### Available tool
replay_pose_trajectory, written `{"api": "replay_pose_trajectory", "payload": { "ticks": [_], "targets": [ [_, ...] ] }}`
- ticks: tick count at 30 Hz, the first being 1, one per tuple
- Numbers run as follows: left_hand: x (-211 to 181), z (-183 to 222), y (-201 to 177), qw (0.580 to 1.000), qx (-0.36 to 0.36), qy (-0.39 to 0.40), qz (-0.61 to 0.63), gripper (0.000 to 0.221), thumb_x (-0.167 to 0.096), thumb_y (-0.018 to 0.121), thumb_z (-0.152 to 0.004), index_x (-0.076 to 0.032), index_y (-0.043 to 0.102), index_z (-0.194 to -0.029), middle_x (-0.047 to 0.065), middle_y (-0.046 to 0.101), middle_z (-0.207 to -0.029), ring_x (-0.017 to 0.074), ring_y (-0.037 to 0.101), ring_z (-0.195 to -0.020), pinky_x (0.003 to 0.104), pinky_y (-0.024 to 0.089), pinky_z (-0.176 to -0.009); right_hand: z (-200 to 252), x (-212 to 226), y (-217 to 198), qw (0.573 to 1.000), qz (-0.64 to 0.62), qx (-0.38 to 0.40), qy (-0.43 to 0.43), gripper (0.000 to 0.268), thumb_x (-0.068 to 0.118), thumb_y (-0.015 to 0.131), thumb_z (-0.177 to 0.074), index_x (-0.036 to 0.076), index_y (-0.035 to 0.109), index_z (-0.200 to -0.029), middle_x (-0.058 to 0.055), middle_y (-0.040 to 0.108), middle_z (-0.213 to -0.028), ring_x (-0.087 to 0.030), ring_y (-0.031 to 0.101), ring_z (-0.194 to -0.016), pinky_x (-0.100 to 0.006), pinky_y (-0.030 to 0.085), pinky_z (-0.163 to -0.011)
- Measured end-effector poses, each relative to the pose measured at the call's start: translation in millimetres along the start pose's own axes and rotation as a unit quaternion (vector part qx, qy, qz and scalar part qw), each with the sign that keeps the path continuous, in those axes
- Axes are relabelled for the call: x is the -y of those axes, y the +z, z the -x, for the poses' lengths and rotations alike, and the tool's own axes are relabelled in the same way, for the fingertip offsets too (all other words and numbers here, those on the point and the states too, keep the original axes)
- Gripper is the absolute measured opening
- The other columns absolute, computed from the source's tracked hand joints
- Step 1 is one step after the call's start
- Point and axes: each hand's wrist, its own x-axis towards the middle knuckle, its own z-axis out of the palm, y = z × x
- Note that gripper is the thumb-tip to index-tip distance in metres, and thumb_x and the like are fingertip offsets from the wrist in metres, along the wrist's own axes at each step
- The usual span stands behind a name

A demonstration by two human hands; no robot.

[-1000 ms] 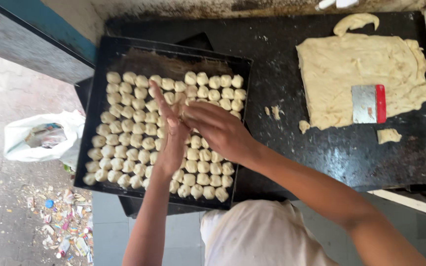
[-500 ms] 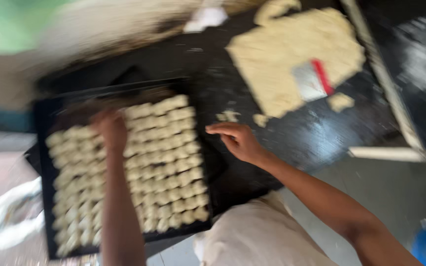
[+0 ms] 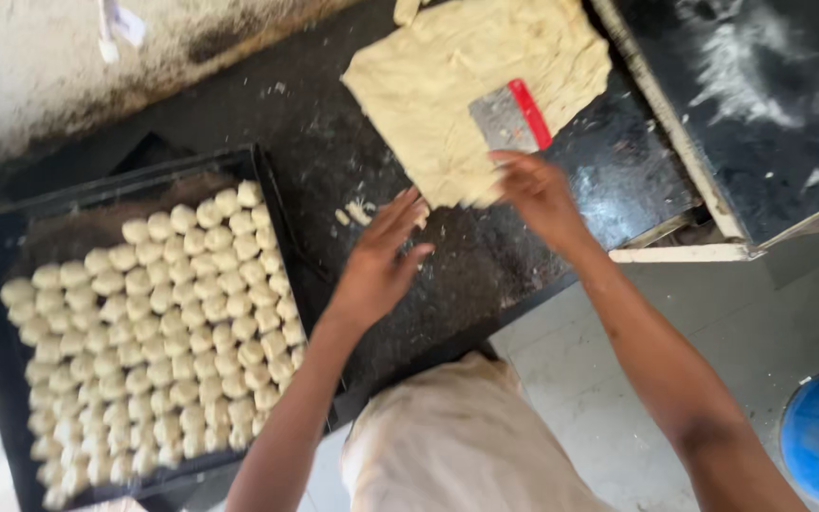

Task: The person uses a bench scraper to divide dough on a counter, then shapes the small pieces into balls by hand and places them into a metal tray.

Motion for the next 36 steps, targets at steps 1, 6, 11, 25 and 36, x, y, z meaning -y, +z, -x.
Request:
{"api": "replay_pose_trajectory", "payload": {
  "ticks": [1,6,11,25,36],
  "targets": [
    [-11.4,1.9,11.7,0.998,0.014,-0.05,0.022,0.043,-0.004,0.071,-0.091,0.006,0.062,-0.132,0.025,0.061,-0.138,0.0415,0.06,-0.127,0.047,0.05,-0.104,12.7,18.3,19.2,0.991,-0.088,0.08,0.054,0.043,-0.002,0.062,-0.096,0.009,0.063,-0.138,-0.003,0.069,-0.108,-0.009,0.066,-0.092,-0.024,0.058,-0.082],
    [-15.8,-8.9,43.6,0.928,-0.062,-0.315,0.187,0.035,0.002,0.055,-0.097,0.0,0.069,-0.128,0.014,0.075,-0.126,0.0237,0.08,-0.102,0.035,0.069,-0.088,29.9,103.8,47.5,0.979,-0.093,0.126,-0.133,0.035,0.0,0.071,-0.103,0.005,0.063,-0.137,-0.011,0.06,-0.134,-0.017,0.068,-0.117,-0.034,0.063,-0.102],
    [-2.8,-11.6,51.1,0.703,-0.231,-0.369,0.563,0.04,0.003,0.05,-0.098,0.009,0.062,-0.136,0.018,0.073,-0.12,0.0228,0.073,-0.105,0.034,0.06,-0.091,41.2,119.0,47.1,0.902,0.15,0.162,-0.372,0.047,0.006,0.074,-0.096,0.002,0.059,-0.14,-0.014,0.06,-0.144,-0.033,0.064,-0.13,-0.045,0.053,-0.109],
    [-4.3,25.6,45.7,0.755,-0.197,-0.336,0.528,0.017,0.002,0.055,-0.115,0.007,0.062,-0.129,0.006,0.065,-0.102,0.0114,0.062,-0.092,0.028,0.055,-0.082,4.8,96.7,56.5,0.82,0.254,0.168,-0.484,0.038,0.01,0.079,-0.089,0.008,0.071,-0.126,-0.011,0.05,-0.148,-0.035,0.054,-0.134,-0.052,0.051,-0.11],
    [-12.3,30.1,56.3,0.899,-0.154,-0.365,0.189,0.023,0.012,0.076,-0.083,-0.001,0.069,-0.102,0.012,0.072,-0.105,0.0163,0.067,-0.101,0.031,0.057,-0.087,4.2,55.7,70.5,0.907,-0.24,0.292,0.185,0.025,-0.005,0.08,-0.083,0.0,0.073,-0.106,-0.007,0.076,-0.099,-0.016,0.073,-0.095,-0.029,0.06,-0.087]
  ]
}}
